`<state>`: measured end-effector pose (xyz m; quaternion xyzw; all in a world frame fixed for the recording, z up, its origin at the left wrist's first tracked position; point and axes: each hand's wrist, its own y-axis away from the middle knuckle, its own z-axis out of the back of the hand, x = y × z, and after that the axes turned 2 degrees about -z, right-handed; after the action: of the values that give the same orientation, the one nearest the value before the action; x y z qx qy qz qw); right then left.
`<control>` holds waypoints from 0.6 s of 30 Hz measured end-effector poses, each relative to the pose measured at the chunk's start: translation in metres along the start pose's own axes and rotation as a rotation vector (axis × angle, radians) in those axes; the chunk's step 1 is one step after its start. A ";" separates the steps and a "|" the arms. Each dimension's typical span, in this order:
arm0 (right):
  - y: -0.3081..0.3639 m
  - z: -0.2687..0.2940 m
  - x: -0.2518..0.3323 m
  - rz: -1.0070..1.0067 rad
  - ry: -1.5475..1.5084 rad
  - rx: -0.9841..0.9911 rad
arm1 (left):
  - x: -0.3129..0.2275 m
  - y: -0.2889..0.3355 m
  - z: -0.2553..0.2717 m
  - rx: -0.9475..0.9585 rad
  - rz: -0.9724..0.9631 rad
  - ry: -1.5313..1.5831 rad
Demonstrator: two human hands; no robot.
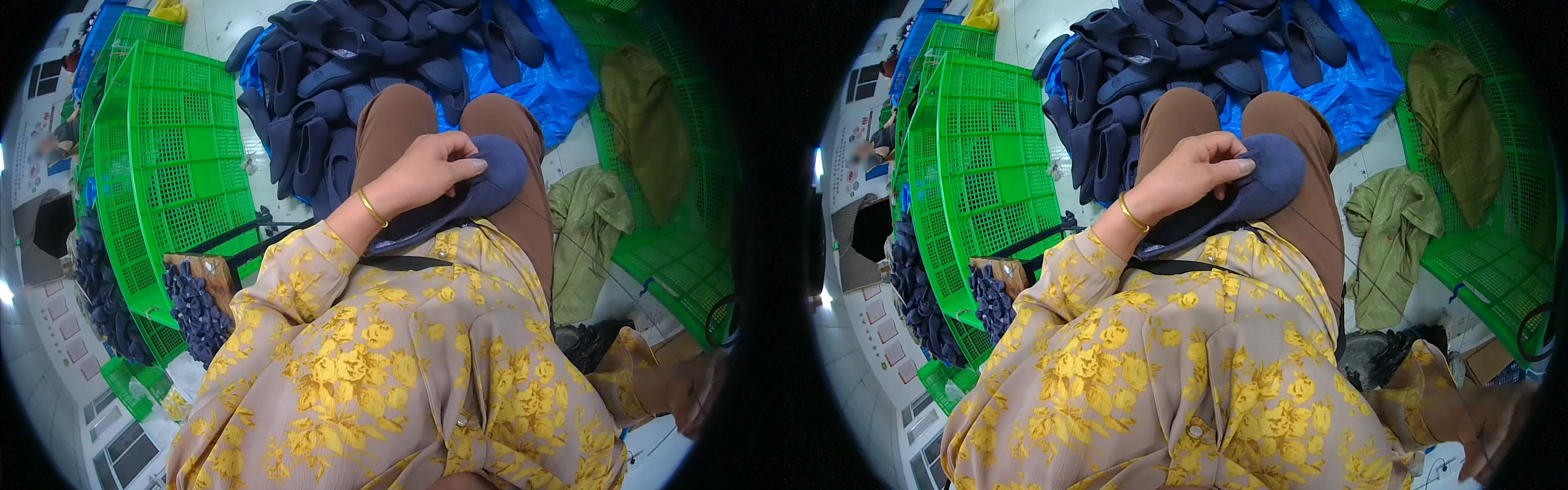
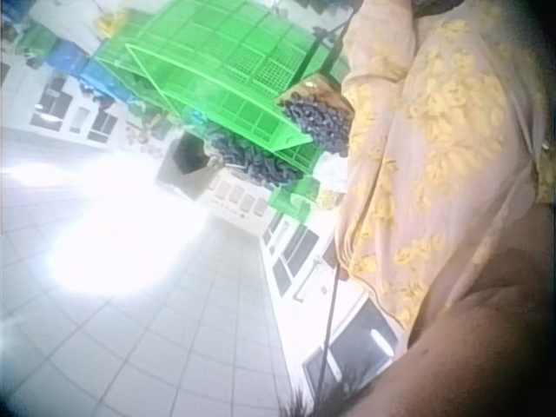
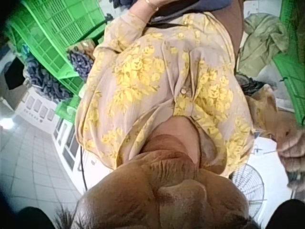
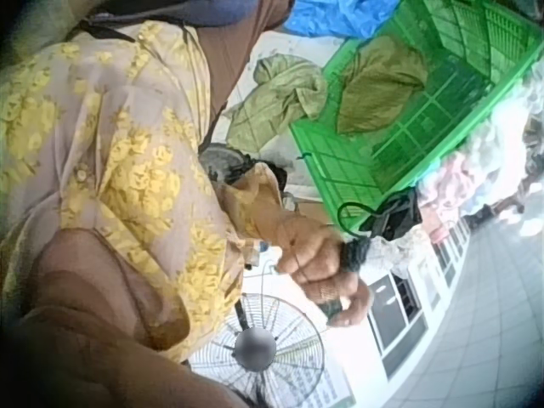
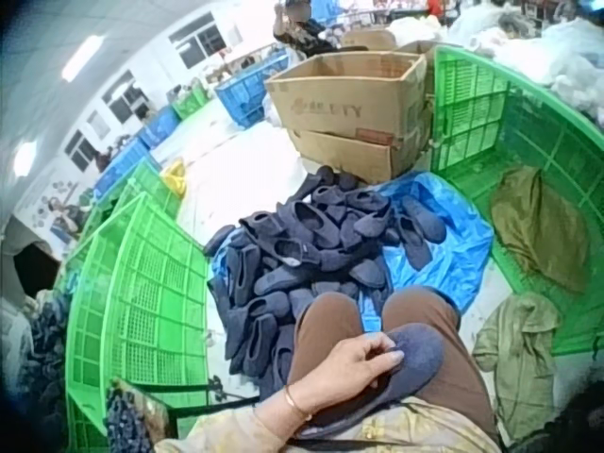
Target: The person sits on the floor and sews a dark blue slipper using a blue-handled tool and thread. They repeatedly insert the tool into the slipper's upper, pull the thread, and adjust the slipper's position on their lap. The person handles multiple slippers from a nearby pile during the process.
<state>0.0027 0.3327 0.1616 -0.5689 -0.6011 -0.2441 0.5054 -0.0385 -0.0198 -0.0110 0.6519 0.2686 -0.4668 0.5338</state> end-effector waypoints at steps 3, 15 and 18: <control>0.005 -0.002 -0.052 -0.329 0.336 -0.356 | 0.004 0.003 0.004 -0.002 0.032 0.057; 0.012 -0.070 -0.218 -0.506 0.749 0.040 | 0.009 -0.001 0.006 -0.008 0.095 0.168; 0.011 -0.071 -0.219 -0.539 0.752 0.022 | 0.010 -0.001 0.006 -0.013 0.100 0.165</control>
<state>0.0013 0.1777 -0.0095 -0.2590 -0.5048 -0.5499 0.6129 -0.0373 -0.0265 -0.0205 0.6971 0.2819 -0.3827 0.5368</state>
